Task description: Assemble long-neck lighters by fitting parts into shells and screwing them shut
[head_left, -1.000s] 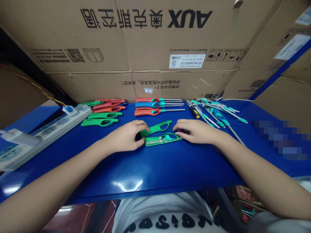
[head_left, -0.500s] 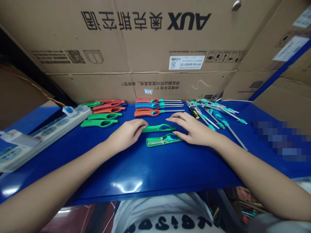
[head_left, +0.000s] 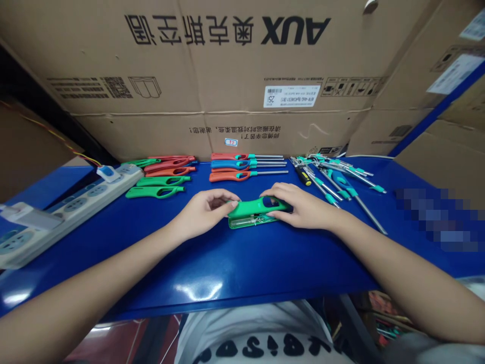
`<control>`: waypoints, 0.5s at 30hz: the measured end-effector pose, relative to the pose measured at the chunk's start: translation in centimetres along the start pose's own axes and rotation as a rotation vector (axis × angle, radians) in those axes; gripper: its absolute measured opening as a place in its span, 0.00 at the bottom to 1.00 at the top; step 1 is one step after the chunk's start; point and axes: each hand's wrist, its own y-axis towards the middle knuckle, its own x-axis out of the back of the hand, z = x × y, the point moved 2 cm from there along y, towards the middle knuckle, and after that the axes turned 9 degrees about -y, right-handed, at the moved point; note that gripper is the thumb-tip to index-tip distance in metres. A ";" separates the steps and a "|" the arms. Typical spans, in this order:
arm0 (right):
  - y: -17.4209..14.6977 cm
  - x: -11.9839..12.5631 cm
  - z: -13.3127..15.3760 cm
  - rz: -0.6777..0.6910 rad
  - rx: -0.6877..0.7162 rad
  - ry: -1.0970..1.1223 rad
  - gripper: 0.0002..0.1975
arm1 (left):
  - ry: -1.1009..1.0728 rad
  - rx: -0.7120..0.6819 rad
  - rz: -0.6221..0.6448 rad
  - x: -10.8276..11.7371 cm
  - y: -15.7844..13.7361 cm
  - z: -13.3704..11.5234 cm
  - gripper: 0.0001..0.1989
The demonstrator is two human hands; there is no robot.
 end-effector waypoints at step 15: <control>-0.2 -0.8 -0.6 0.126 0.013 0.070 0.19 | 0.719 -0.360 0.241 -0.6 -1.1 -0.7 0.16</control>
